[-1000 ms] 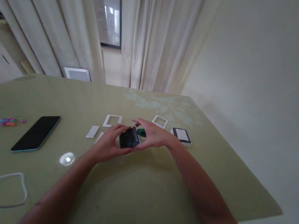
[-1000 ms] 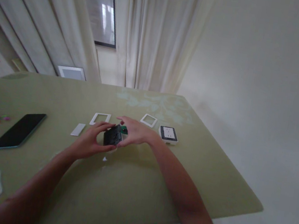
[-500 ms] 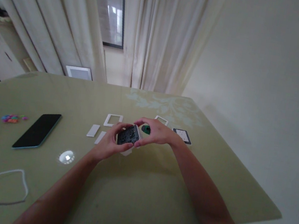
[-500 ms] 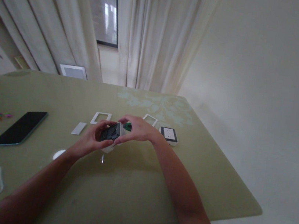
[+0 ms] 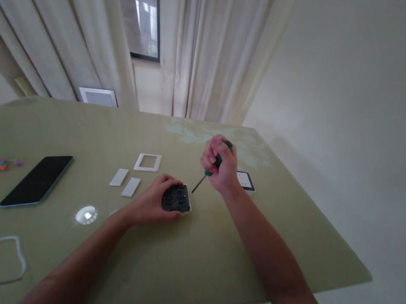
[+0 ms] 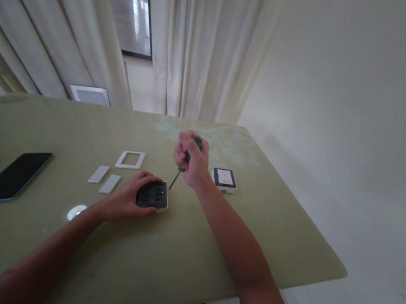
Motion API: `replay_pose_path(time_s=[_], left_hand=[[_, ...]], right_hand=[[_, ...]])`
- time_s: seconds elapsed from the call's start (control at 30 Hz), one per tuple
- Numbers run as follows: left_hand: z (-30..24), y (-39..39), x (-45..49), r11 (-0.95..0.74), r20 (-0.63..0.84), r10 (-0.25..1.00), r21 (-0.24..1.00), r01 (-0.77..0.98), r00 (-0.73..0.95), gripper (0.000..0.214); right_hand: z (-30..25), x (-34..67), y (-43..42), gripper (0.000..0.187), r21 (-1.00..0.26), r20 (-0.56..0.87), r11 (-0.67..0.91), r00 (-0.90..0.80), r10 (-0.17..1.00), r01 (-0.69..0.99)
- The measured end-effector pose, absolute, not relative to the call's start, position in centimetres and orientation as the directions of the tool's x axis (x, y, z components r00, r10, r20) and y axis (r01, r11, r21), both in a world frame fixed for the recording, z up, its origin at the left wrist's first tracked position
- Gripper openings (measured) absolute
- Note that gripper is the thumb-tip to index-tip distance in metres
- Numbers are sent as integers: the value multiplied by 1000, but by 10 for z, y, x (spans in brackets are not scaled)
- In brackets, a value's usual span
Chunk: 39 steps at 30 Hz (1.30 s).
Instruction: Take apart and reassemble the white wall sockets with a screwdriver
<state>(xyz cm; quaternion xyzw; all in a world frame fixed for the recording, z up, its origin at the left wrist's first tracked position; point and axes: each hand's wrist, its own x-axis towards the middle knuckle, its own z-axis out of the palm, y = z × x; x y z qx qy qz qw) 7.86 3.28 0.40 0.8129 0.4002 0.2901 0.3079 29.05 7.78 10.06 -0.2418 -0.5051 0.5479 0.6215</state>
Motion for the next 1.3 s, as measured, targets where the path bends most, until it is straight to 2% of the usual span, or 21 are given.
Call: replay_pose_path(time_s=[0.3, 0.57, 0.7, 0.8, 0.87, 0.93, 1.0, 1.1, 1.17, 1.3], left_hand=[[2, 30, 85, -501, 226, 819, 731, 463, 528, 72], [1, 30, 86, -496, 212, 813, 741, 452, 543, 72], [1, 29, 86, -503, 216, 809, 736, 453, 547, 72], [1, 29, 86, -507, 220, 809, 730, 458, 545, 72], [1, 29, 86, -510, 224, 809, 727, 460, 544, 73], [2, 29, 86, -513, 224, 808, 722, 465, 545, 73], [2, 29, 86, -512, 222, 810, 719, 470, 543, 73], [2, 29, 86, -511, 222, 814, 714, 480, 537, 74], [2, 29, 86, -515, 226, 813, 710, 480, 537, 74], [3, 29, 86, -517, 228, 811, 712, 476, 539, 74]], right_hand=[[89, 278, 74, 50, -844, 293, 167, -177, 940, -510], [89, 276, 74, 46, -803, 320, 140, -221, 921, -579], [86, 276, 74, 47, -824, 330, 167, -219, 918, -541], [87, 278, 73, 47, -890, 381, 277, -255, 889, -363], [91, 283, 71, 42, -883, 466, 463, -270, 843, -81], [99, 290, 69, 37, -756, 554, 609, -260, 791, 240], [109, 299, 67, 32, -621, 592, 657, -293, 751, 429], [127, 314, 62, 21, -559, 535, 720, -485, 692, 412], [138, 321, 57, 20, -529, 481, 737, -567, 669, 421], [150, 325, 45, 26, -390, 417, 623, -474, 776, 678]])
